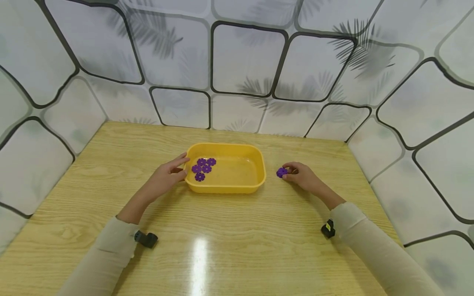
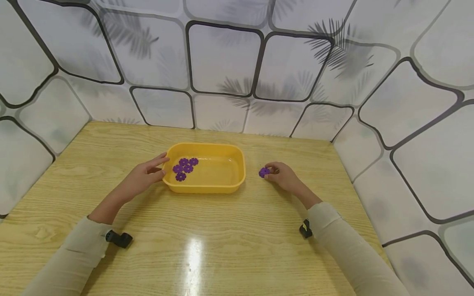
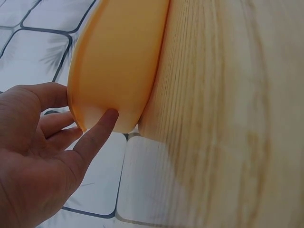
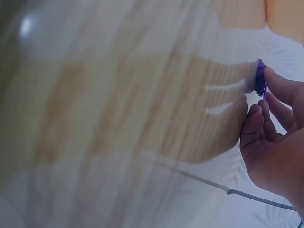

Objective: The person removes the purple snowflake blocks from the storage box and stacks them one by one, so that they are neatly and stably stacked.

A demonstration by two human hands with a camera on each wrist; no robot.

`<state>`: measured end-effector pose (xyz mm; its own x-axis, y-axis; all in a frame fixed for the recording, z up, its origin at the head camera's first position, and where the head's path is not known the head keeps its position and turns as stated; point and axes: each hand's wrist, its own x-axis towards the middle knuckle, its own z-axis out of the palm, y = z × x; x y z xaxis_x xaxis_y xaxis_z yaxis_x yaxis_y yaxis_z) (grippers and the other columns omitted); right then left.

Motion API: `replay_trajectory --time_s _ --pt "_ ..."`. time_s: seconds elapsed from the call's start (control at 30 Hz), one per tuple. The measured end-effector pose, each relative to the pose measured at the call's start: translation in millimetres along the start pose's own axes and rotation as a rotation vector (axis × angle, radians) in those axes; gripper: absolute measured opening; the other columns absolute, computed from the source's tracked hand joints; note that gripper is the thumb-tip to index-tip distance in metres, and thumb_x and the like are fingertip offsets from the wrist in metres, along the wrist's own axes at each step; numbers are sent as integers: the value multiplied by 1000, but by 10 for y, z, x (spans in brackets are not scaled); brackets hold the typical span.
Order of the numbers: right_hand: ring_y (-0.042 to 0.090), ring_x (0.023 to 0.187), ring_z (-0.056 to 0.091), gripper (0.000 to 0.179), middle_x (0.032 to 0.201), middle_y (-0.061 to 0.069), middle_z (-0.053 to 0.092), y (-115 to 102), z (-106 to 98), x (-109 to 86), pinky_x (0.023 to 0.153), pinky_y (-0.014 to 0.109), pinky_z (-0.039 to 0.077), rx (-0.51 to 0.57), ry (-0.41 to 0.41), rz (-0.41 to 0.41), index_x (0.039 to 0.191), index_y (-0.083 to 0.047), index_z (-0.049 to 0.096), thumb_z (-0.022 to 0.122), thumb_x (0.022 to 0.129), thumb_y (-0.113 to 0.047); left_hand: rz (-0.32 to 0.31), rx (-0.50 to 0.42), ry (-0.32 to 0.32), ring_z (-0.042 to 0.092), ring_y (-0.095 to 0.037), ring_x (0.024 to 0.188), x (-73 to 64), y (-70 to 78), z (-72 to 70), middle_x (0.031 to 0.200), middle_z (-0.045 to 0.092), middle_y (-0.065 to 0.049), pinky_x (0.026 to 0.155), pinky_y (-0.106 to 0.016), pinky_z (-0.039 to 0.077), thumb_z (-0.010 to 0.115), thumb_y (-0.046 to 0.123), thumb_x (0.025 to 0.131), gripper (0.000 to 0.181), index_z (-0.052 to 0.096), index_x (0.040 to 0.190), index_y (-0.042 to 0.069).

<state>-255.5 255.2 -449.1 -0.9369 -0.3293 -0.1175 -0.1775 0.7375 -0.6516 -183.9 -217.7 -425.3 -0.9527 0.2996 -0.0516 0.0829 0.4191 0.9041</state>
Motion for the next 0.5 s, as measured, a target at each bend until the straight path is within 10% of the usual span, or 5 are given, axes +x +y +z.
replay_trajectory --time_s 0.5 --pt "32 108 59 52 120 17 57 -34 -73 -39 74 33 51 32 31 30 145 -4 51 64 100 -26 5 6 1 53 -37 132 -5 8 -3 170 17 -1 104 -49 51 52 20 105 56 35 157 8"
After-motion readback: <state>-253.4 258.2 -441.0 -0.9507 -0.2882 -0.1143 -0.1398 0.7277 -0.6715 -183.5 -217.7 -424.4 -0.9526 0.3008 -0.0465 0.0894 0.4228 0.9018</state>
